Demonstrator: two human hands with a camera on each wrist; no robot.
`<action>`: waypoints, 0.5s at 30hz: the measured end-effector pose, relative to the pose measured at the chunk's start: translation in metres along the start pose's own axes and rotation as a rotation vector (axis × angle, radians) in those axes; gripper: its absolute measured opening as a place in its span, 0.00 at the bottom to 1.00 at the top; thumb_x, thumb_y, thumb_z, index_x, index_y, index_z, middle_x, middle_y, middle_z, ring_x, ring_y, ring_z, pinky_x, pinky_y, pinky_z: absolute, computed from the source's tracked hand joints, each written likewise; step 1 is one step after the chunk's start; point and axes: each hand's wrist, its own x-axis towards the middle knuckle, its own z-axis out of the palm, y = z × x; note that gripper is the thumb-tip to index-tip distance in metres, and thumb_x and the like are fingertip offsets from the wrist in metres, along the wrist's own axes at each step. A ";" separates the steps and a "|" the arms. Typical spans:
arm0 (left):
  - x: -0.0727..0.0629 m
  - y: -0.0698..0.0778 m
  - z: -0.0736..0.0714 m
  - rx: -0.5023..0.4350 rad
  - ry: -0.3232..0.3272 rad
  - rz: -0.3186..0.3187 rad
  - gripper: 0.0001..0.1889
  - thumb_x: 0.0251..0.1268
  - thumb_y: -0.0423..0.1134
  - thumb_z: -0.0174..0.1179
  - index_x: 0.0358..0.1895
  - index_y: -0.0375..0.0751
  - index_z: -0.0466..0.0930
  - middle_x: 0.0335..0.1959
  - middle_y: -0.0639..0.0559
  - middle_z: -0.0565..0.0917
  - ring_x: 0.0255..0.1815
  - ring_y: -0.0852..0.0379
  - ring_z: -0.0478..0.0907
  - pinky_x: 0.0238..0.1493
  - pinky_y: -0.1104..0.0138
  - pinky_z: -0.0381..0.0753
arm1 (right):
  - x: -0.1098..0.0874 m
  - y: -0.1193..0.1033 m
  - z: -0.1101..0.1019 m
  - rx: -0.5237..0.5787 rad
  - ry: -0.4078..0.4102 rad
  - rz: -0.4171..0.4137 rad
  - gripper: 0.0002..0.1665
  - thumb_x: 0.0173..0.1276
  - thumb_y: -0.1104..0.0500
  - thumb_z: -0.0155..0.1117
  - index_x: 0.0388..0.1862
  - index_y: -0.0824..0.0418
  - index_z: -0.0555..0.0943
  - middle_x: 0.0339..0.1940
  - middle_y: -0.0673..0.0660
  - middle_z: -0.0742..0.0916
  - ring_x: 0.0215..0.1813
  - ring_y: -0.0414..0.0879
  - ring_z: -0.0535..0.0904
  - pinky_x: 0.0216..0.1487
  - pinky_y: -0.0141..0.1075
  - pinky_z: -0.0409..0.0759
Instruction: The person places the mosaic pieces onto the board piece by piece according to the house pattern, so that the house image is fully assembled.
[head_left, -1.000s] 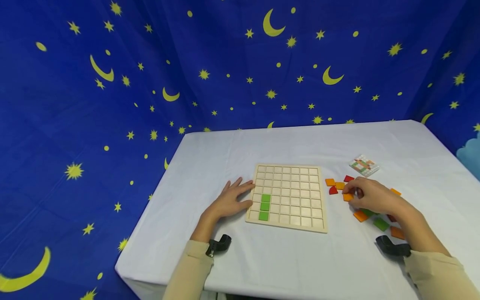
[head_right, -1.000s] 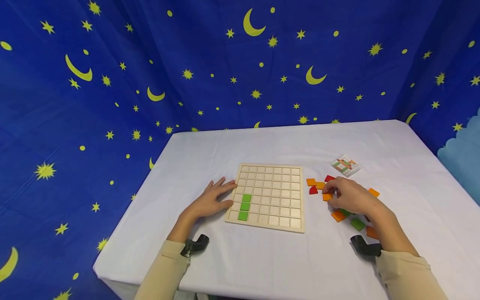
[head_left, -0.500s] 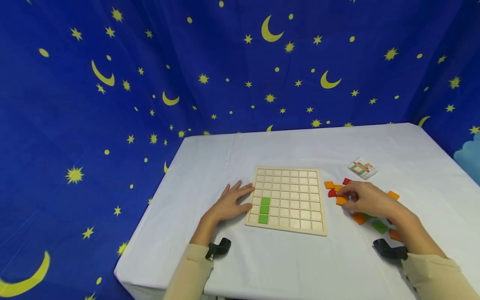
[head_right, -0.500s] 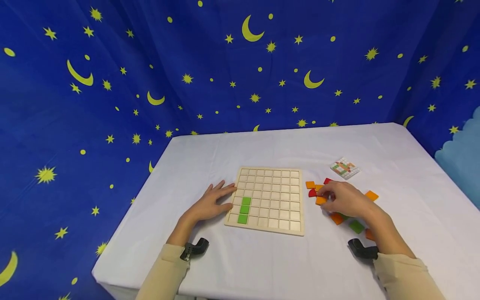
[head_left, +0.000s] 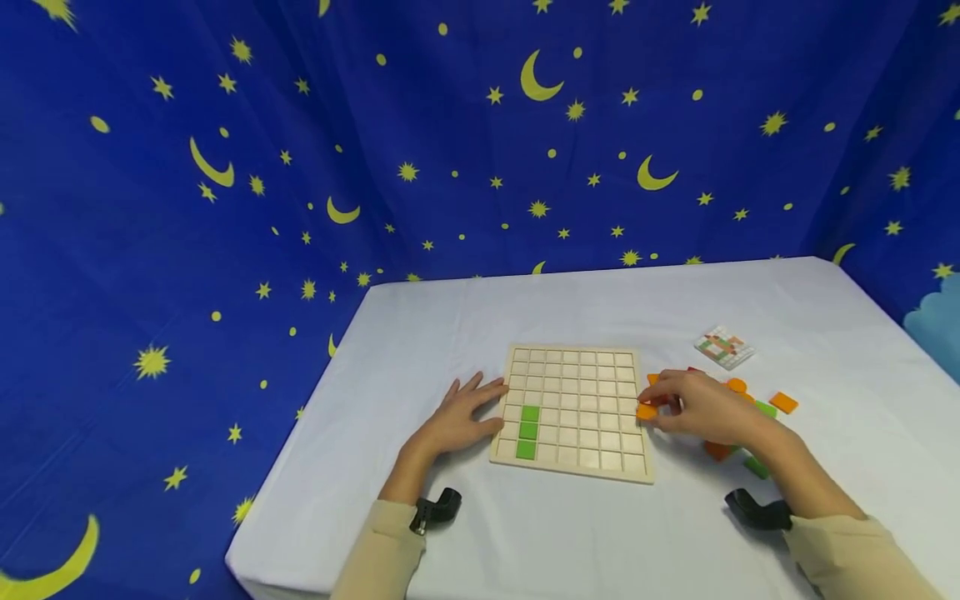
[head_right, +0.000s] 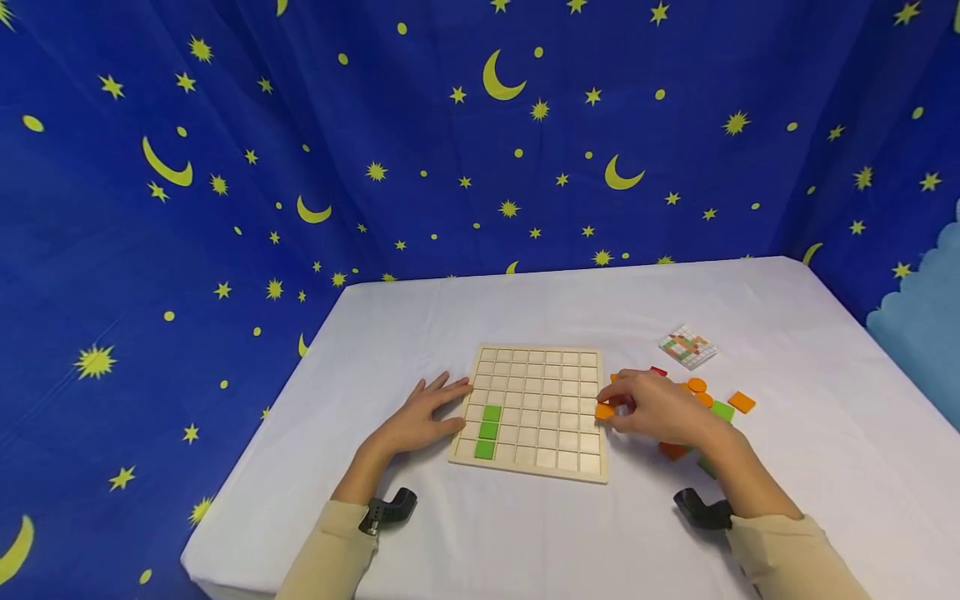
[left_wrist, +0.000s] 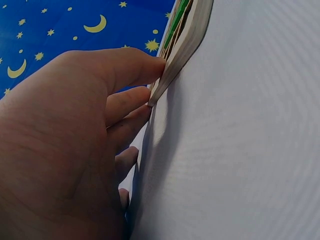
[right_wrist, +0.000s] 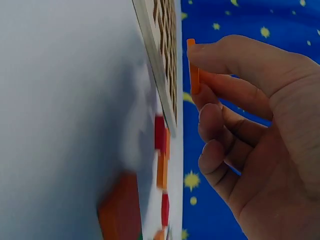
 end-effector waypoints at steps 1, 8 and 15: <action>0.000 0.000 0.000 -0.003 0.004 0.001 0.30 0.66 0.52 0.56 0.71 0.53 0.66 0.73 0.61 0.60 0.76 0.50 0.43 0.72 0.50 0.33 | 0.003 -0.003 0.003 -0.007 -0.002 -0.009 0.16 0.56 0.54 0.74 0.45 0.52 0.86 0.33 0.45 0.79 0.29 0.39 0.71 0.29 0.31 0.71; 0.000 0.000 0.000 0.003 0.000 0.002 0.30 0.66 0.53 0.56 0.71 0.54 0.66 0.73 0.61 0.60 0.76 0.50 0.43 0.72 0.50 0.33 | 0.021 -0.025 0.020 -0.038 0.015 -0.097 0.14 0.54 0.53 0.74 0.42 0.49 0.87 0.32 0.40 0.79 0.27 0.34 0.71 0.28 0.29 0.73; -0.002 0.002 -0.002 -0.011 0.000 0.013 0.30 0.66 0.52 0.56 0.71 0.51 0.66 0.73 0.57 0.60 0.76 0.48 0.43 0.72 0.48 0.33 | 0.033 -0.044 0.031 -0.001 -0.009 -0.150 0.13 0.55 0.53 0.74 0.41 0.50 0.87 0.32 0.42 0.79 0.29 0.35 0.71 0.28 0.30 0.73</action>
